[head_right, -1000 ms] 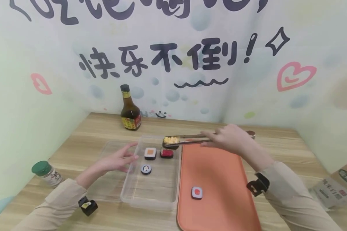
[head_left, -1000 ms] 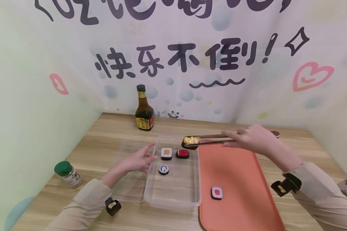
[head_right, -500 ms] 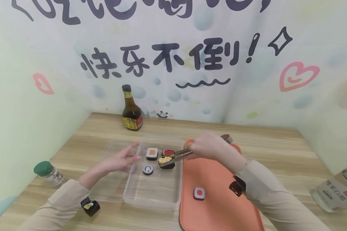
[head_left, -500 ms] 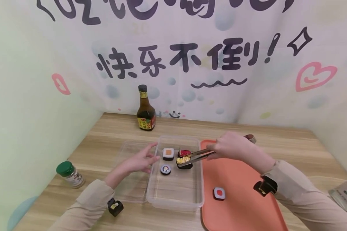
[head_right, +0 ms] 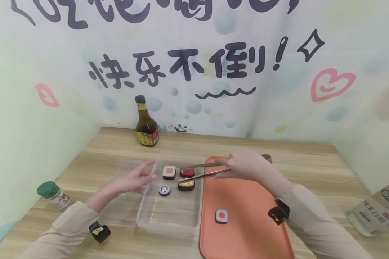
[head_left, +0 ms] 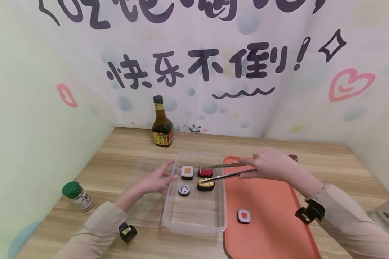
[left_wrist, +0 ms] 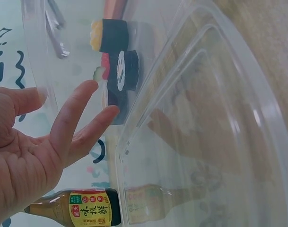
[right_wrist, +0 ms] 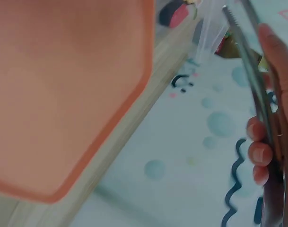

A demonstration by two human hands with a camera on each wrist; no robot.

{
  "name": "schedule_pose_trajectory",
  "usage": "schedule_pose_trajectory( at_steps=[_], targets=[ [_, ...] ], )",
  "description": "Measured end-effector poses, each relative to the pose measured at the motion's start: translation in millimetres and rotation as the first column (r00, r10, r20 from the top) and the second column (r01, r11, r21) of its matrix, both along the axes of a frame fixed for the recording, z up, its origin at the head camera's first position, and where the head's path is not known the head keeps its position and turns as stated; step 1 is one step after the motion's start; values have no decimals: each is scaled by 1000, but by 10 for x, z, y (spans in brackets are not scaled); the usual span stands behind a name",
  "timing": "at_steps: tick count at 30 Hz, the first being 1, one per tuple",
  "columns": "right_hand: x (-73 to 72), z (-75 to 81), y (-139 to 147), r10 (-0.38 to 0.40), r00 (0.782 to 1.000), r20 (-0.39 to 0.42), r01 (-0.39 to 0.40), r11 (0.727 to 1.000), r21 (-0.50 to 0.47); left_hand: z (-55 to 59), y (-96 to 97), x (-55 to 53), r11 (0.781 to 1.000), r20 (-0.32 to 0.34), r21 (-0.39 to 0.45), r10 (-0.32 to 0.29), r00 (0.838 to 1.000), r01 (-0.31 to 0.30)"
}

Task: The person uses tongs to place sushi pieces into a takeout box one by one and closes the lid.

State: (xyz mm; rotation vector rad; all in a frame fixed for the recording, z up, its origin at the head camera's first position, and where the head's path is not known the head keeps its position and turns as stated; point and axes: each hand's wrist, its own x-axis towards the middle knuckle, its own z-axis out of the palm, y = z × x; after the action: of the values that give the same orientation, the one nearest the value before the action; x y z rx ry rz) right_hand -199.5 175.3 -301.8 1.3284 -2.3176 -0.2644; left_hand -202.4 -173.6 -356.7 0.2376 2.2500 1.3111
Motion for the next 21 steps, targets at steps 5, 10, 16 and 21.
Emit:
schedule_pose_trajectory(
  at_steps=[5, 10, 16, 21],
  targets=[
    [46, -152, 392, 98, 974, -203, -128, 982, -140, -15, -7, -12, 1000, -2, 2, -15, 1000, 15],
    [132, -324, 794, 175, 944, -278, -227, 960, -166, 5, -5, -15, 1000, -7, -5, -25, 1000, 25],
    [308, -470, 1018, 292, 925, -243, -336, 927, -165, 25, 11, -17, 999, -6, -22, -33, 999, 33],
    [422, -544, 1026, 288, 934, -212, -318, 940, -124, 12, 18, -19, 999, -11, -20, -38, 999, 38]
  ],
)
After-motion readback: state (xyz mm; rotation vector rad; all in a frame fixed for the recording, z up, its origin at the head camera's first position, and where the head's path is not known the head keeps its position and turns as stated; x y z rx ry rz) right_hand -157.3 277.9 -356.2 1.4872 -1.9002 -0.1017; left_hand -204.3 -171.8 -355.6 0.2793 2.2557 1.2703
